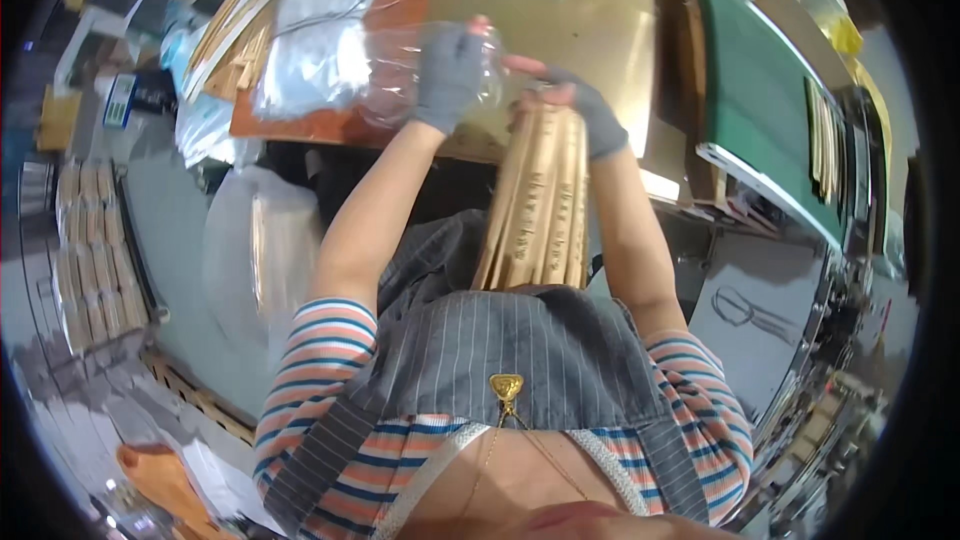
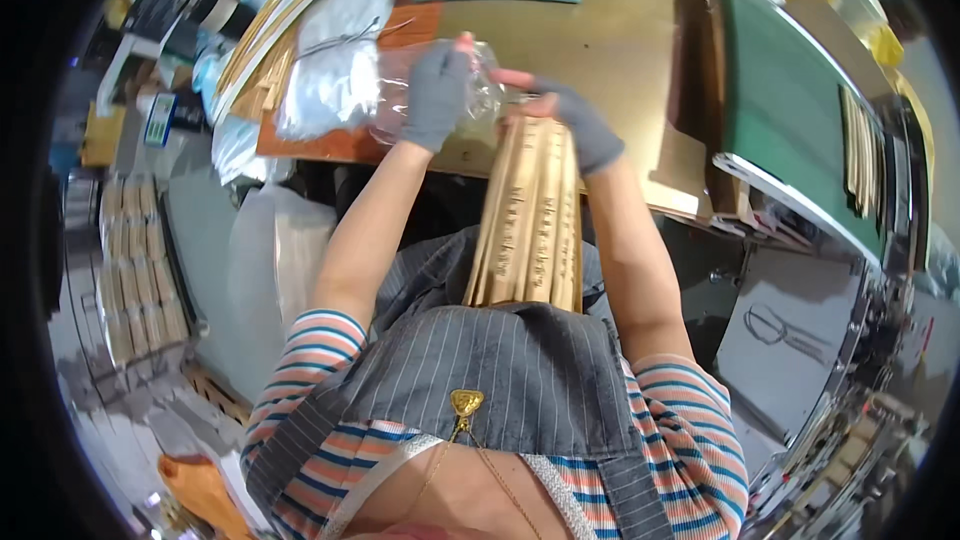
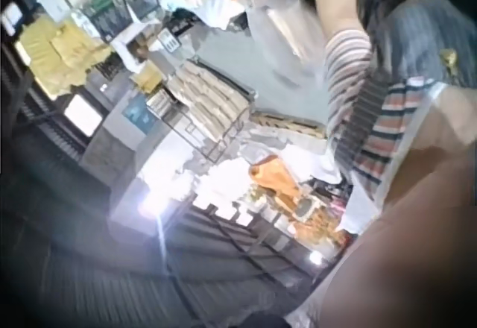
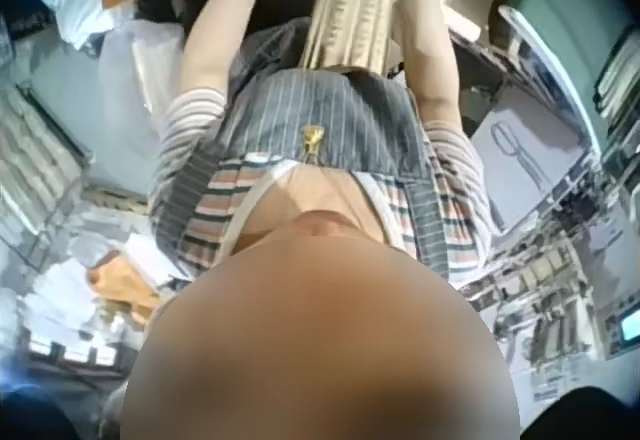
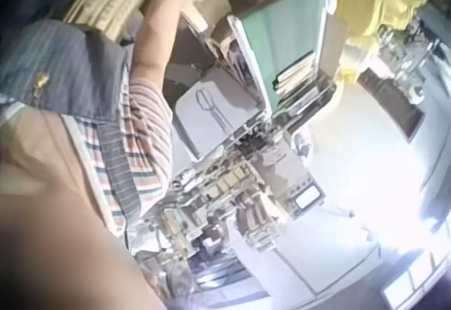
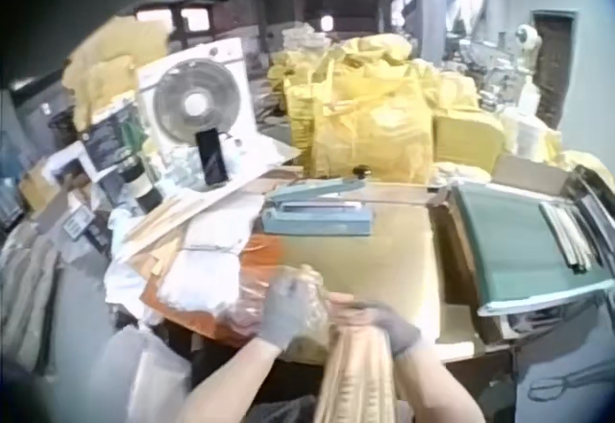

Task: Bundling wooden sticks and placing them into plastic bags at an industrial packaging station.

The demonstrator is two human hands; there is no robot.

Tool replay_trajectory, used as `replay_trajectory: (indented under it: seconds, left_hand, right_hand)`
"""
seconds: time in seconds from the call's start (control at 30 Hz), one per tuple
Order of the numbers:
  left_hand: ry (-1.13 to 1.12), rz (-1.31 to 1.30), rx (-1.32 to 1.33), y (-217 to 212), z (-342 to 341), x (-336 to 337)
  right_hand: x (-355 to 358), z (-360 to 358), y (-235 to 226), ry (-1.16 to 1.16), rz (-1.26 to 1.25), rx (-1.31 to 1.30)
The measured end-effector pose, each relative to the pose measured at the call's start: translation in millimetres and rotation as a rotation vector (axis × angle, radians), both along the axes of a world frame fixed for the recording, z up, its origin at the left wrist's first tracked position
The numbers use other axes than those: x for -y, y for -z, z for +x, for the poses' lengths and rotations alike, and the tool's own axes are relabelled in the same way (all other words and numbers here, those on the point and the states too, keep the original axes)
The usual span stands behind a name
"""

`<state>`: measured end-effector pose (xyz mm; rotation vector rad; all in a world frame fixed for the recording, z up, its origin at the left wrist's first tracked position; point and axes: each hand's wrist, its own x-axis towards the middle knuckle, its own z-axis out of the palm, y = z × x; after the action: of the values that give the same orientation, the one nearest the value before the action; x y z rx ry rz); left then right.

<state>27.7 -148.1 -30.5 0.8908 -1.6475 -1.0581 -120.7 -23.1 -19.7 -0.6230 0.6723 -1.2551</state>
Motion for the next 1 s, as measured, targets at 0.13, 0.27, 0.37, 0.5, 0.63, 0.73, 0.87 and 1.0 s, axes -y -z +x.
replay_trajectory:
  seconds: [0.13,0.27,0.37,0.5,0.63,0.73,0.87,1.0]
  left_hand:
    - [0.55,-0.393,0.285,-46.4,0.5,-68.4]
    - [0.331,-0.368,0.158,-6.8,47.6,-107.8]
    - [0.647,-0.355,0.186,8.4,88.6,-151.5]
    - [0.49,-0.173,0.372,-54.2,63.4,-135.5]
    - [0.176,-0.41,0.334,-111.7,19.9,-44.6]
    - [0.315,-0.441,0.62,-109.5,37.9,75.8]
    - [0.414,-0.307,0.747,-141.9,2.1,42.5]
    - [0.37,-0.23,0.555,-127.0,-9.5,44.3]
  right_hand:
    - [11.6,-3.8,42.1,0.205,0.019,-0.123]
    - [-91.3,39.7,54.6,0.125,0.191,0.166]
    - [-155.0,78.8,31.0,0.117,0.364,0.284]
    - [-93.8,29.9,-5.4,0.237,0.267,-1.5]
    - [-31.1,14.1,-85.4,0.897,-0.492,-1.641]
    - [6.5,-15.6,-114.6,0.818,-0.574,-1.874]
    - [17.0,-65.1,-162.0,0.584,-0.128,-1.985]
    - [32.5,-95.5,-117.4,0.286,0.135,-1.451]
